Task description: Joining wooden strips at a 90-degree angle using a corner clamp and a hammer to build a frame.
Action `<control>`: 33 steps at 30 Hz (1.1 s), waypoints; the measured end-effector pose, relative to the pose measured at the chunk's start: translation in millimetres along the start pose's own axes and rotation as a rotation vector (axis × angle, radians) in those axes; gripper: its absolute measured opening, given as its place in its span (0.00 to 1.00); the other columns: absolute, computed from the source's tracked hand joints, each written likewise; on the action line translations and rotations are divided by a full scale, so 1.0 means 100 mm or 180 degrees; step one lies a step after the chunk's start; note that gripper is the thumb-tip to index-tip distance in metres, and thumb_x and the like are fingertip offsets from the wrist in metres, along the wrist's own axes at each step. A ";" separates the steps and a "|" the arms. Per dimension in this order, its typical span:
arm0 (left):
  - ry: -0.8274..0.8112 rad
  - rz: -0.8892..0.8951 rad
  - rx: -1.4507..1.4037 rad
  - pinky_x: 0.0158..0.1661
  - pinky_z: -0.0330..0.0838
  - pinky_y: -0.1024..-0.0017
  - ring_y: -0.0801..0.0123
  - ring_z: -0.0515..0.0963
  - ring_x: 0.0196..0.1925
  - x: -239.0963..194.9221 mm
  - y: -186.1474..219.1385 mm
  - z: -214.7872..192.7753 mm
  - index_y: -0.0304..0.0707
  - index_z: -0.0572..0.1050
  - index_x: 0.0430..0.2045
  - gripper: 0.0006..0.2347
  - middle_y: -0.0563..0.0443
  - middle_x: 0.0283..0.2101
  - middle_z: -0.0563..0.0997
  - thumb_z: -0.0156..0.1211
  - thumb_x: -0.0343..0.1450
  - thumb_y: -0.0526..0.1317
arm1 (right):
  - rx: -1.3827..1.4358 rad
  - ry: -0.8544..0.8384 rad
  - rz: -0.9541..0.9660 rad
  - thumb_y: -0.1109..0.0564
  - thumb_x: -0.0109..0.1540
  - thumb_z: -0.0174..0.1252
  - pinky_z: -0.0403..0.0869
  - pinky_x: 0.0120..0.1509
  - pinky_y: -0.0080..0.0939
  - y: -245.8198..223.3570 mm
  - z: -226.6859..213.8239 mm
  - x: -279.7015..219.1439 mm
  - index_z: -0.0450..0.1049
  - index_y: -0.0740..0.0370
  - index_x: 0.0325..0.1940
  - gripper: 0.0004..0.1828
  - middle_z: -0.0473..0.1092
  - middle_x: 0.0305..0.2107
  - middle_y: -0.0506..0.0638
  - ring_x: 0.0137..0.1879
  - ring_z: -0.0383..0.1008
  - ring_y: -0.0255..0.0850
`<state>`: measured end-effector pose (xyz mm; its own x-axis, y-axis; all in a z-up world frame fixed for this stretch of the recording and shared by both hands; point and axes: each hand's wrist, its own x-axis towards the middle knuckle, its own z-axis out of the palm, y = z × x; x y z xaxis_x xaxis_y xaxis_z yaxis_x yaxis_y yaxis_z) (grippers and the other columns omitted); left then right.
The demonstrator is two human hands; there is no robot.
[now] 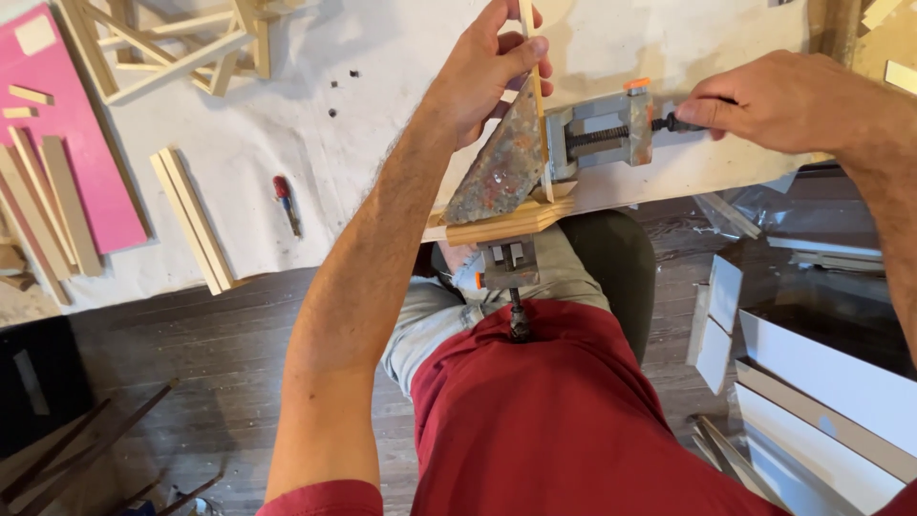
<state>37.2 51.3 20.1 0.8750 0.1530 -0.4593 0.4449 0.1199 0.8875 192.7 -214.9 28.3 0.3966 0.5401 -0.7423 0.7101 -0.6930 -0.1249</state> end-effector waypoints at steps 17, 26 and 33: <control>-0.0589 -0.1122 0.1216 0.28 0.81 0.73 0.66 0.82 0.40 -0.28 0.17 -0.04 0.36 0.62 0.57 0.32 0.47 0.44 0.80 0.74 0.62 0.39 | -0.1001 0.1323 -0.0254 0.34 0.68 0.53 0.82 0.53 0.53 -0.24 0.27 0.01 0.71 0.51 0.56 0.24 0.79 0.39 0.47 0.47 0.82 0.46; -0.0323 -0.1453 0.1786 0.27 0.82 0.73 0.67 0.84 0.38 -0.42 0.34 0.25 0.37 0.59 0.59 0.33 0.44 0.53 0.80 0.72 0.63 0.44 | -0.1159 0.0273 0.0223 0.34 0.70 0.40 0.81 0.49 0.50 -0.39 0.12 0.04 0.74 0.39 0.60 0.23 0.82 0.46 0.46 0.50 0.86 0.48; -0.0358 -0.1272 0.1470 0.39 0.87 0.73 0.60 0.86 0.50 -0.35 0.24 0.14 0.31 0.59 0.62 0.35 0.40 0.55 0.79 0.73 0.63 0.40 | -0.1391 -0.0236 -0.0264 0.34 0.70 0.44 0.79 0.24 0.28 -0.25 -0.11 0.13 0.75 0.52 0.35 0.25 0.71 0.19 0.40 0.23 0.75 0.31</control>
<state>19.7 34.6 58.3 0.6272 0.0767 -0.7751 0.7571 -0.2940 0.5835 186.6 -185.7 29.4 0.2964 0.5387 -0.7886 0.9231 -0.3735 0.0918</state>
